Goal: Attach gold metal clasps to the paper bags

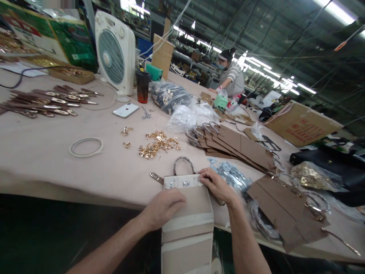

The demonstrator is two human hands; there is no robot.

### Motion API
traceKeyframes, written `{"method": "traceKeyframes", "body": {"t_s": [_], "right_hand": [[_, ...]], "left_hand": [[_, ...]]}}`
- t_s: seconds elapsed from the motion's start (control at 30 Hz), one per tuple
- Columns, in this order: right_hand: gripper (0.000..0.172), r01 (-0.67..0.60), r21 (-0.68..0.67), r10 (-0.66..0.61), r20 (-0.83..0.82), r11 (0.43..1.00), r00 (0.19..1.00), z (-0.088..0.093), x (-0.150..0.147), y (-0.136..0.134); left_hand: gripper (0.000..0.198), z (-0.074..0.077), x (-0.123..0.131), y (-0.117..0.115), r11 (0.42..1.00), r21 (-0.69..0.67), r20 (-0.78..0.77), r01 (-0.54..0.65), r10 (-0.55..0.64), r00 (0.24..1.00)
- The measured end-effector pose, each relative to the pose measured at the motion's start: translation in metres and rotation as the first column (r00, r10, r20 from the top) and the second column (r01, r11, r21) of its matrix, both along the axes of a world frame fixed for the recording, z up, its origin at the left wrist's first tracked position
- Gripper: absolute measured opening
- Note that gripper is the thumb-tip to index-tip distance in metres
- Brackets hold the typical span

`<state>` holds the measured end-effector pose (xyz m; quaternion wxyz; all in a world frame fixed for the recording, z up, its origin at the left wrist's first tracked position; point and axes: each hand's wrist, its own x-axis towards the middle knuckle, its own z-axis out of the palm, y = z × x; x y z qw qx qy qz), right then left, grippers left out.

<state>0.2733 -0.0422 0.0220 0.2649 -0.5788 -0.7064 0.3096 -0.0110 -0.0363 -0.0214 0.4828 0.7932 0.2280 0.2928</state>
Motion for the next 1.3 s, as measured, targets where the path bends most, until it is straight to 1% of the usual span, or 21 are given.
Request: {"method": "traceKeyframes", "body": {"t_s": [0.17, 0.23, 0.27, 0.37, 0.4, 0.47, 0.53, 0.6, 0.63, 0.7, 0.77, 0.8, 0.87, 0.93, 0.97, 1.0, 1.03, 1.1, 1.17, 1.23, 1.3], "right_hand": [[0.014, -0.006, 0.012, 0.006, 0.015, 1.000, 1.000, -0.002, 0.001, 0.000], [0.015, 0.002, -0.002, -0.002, 0.014, 1.000, 1.000, -0.005, 0.002, 0.001], [0.019, 0.022, -0.016, -0.022, -0.003, 1.000, 1.000, -0.007, 0.003, 0.001], [0.046, 0.102, -0.086, -0.111, -0.102, 0.991, 0.989, -0.011, 0.004, 0.005], [0.051, 0.114, -0.117, -0.129, -0.132, 0.987, 0.983, -0.012, 0.005, 0.006], [0.049, 0.099, -0.178, -0.128, -0.161, 0.979, 0.978, -0.012, 0.006, 0.010], [0.042, 0.078, -0.229, -0.118, -0.170, 0.970, 0.978, -0.010, 0.007, 0.013], [0.040, 0.072, -0.265, -0.123, -0.182, 0.962, 0.975, -0.009, 0.008, 0.015], [0.040, 0.076, -0.276, -0.131, -0.188, 0.958, 0.973, -0.008, 0.008, 0.015], [0.039, 0.094, -0.283, -0.152, -0.193, 0.955, 0.969, -0.008, 0.007, 0.015], [0.034, 0.132, -0.240, -0.178, -0.181, 0.962, 0.967, -0.009, 0.003, 0.013], [0.031, 0.168, -0.183, -0.198, -0.161, 0.969, 0.967, -0.009, 0.000, 0.011], [0.026, 0.269, 0.023, -0.266, -0.105, 0.963, 0.958, -0.009, -0.011, 0.004], [0.022, 0.355, 0.268, -0.347, -0.079, 0.896, 0.934, -0.006, -0.026, -0.008], [0.021, 0.369, 0.347, -0.363, -0.084, 0.862, 0.928, -0.005, -0.036, -0.016], [0.019, 0.358, 0.380, -0.350, -0.092, 0.853, 0.932, -0.003, -0.046, -0.025], [0.018, 0.326, 0.370, -0.312, -0.097, 0.870, 0.945, -0.002, -0.057, -0.034], [0.021, 0.236, 0.287, -0.213, -0.108, 0.928, 0.971, 0.000, -0.077, -0.051], [0.022, 0.173, 0.216, -0.149, -0.123, 0.961, 0.981, -0.001, -0.095, -0.062], [0.016, 0.177, 0.204, -0.150, -0.140, 0.963, 0.979, -0.004, -0.105, -0.067], [0.015, 0.253, 0.225, -0.218, -0.169, 0.941, 0.961, -0.006, -0.104, -0.068]], "left_hand": [[0.020, 0.000, 0.000, 0.003, 0.991, -0.107, 0.020, -0.080, 0.083, 0.996], [0.023, -0.001, 0.000, 0.004, 0.984, -0.142, 0.021, -0.108, 0.112, 0.994], [0.026, -0.002, 0.000, 0.004, 0.980, -0.161, 0.025, -0.114, 0.119, 0.993], [0.032, -0.004, 0.000, 0.002, 0.968, -0.221, 0.038, -0.118, 0.129, 0.991], [0.034, -0.005, 0.000, 0.002, 0.963, -0.243, 0.038, -0.121, 0.134, 0.990], [0.045, -0.006, 0.001, 0.001, 0.947, -0.298, 0.044, -0.124, 0.143, 0.989], [0.067, -0.007, 0.001, 0.000, 0.927, -0.357, 0.065, -0.118, 0.150, 0.987], [0.086, -0.006, 0.002, 0.000, 0.910, -0.402, 0.087, -0.099, 0.145, 0.986], [0.091, -0.005, 0.002, 0.000, 0.906, -0.414, 0.089, -0.091, 0.141, 0.986], [0.092, -0.004, 0.002, 0.000, 0.902, -0.423, 0.084, -0.087, 0.135, 0.987], [0.091, -0.004, 0.001, 0.000, 0.905, -0.415, 0.080, -0.098, 0.143, 0.987], [0.091, -0.004, 0.001, 0.000, 0.908, -0.407, 0.082, -0.101, 0.147, 0.986], [0.090, -0.006, 0.001, 0.000, 0.913, -0.395, 0.094, -0.098, 0.146, 0.985], [0.090, -0.009, 0.001, 0.001, 0.913, -0.400, 0.117, -0.081, 0.138, 0.983], [0.090, -0.009, 0.001, 0.001, 0.911, -0.406, 0.131, -0.069, 0.133, 0.982], [0.089, -0.010, 0.000, 0.001, 0.910, -0.410, 0.144, -0.057, 0.126, 0.982], [0.089, -0.010, 0.000, 0.001, 0.912, -0.408, 0.155, -0.047, 0.120, 0.981], [0.086, -0.009, -0.001, 0.000, 0.919, -0.391, 0.167, -0.043, 0.117, 0.979], [0.082, -0.008, -0.002, 0.000, 0.928, -0.370, 0.164, -0.044, 0.112, 0.980], [0.078, -0.007, -0.002, -0.001, 0.928, -0.370, 0.172, -0.033, 0.103, 0.980], [0.077, -0.008, -0.001, -0.002, 0.919, -0.392, 0.191, -0.040, 0.124, 0.974]]}}
